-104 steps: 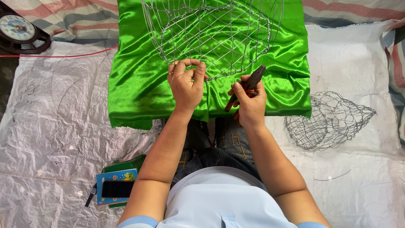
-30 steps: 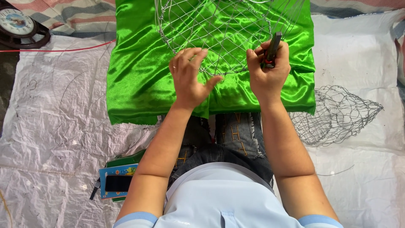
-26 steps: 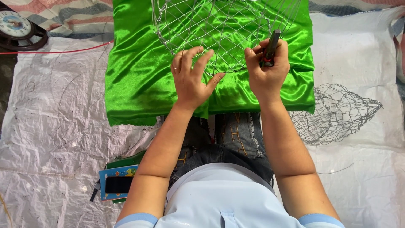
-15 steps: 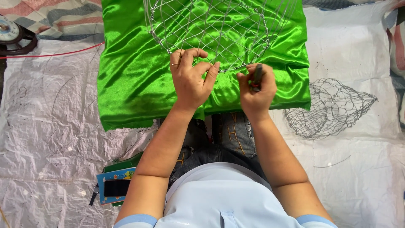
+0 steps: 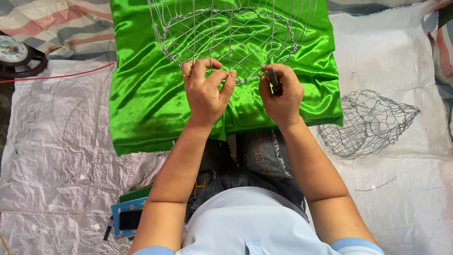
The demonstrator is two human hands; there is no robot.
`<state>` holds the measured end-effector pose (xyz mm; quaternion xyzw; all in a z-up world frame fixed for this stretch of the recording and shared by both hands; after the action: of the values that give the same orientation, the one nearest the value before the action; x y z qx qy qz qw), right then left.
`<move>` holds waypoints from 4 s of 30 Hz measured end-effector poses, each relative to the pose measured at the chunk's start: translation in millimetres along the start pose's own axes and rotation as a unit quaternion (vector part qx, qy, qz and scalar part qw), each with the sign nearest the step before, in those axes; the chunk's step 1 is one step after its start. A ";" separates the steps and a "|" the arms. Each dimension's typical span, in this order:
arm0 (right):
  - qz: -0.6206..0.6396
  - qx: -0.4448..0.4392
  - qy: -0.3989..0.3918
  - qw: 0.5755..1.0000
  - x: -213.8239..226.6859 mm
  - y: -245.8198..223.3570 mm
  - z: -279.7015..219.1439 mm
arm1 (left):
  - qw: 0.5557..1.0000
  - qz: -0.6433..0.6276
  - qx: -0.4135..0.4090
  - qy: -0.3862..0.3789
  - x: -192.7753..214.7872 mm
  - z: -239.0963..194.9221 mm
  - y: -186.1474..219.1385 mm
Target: The person assembles a wire frame by using pliers to cut and twist sections of wire together.
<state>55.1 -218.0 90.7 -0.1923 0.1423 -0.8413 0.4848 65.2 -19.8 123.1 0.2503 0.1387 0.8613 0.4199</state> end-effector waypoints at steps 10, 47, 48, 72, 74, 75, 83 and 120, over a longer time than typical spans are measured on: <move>-0.040 -0.008 0.027 0.999 5.1 1.3 13.7 | 1.000 0.004 -0.012 0.023 -3.5 5.7 -2.4; -0.174 0.002 0.040 0.984 3.6 1.6 21.8 | 0.995 0.062 0.042 0.058 7.2 -12.8 -27.1; -0.197 0.028 0.047 0.979 5.7 -1.5 21.8 | 0.995 0.059 0.045 0.061 6.4 -13.9 -26.0; -0.176 -0.054 -0.061 0.981 -20.4 30.1 43.4 | 0.991 0.054 0.117 -0.027 25.1 -43.3 -65.4; -0.187 -0.068 -0.061 0.978 -18.6 35.6 43.1 | 0.990 0.057 0.123 -0.030 23.4 -49.1 -66.7; -0.200 -0.083 -0.064 0.974 -17.1 39.7 40.6 | 0.989 0.059 0.131 -0.035 22.1 -54.0 -68.1; -0.110 -0.168 -0.074 0.977 -4.1 50.5 30.3 | 0.991 0.077 0.106 -0.040 18.2 -61.7 -66.8; -0.273 -0.267 -0.402 0.832 2.7 98.8 -81.9 | 0.997 0.038 0.049 0.042 30.4 -46.7 -73.8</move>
<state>91.2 -264.4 -23.4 -0.6667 0.0954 -0.7171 0.1794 72.0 47.9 60.5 0.2397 0.1887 0.8783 0.3682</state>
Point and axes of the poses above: each hand's wrist, its own z-axis towards the middle knuckle, its own x-axis out of the back of the hand, y = z × x, the point moved 10 cm from there along z, towards the middle knuckle, and after that the axes turned 9 degrees about x, right-handed, at the moved point
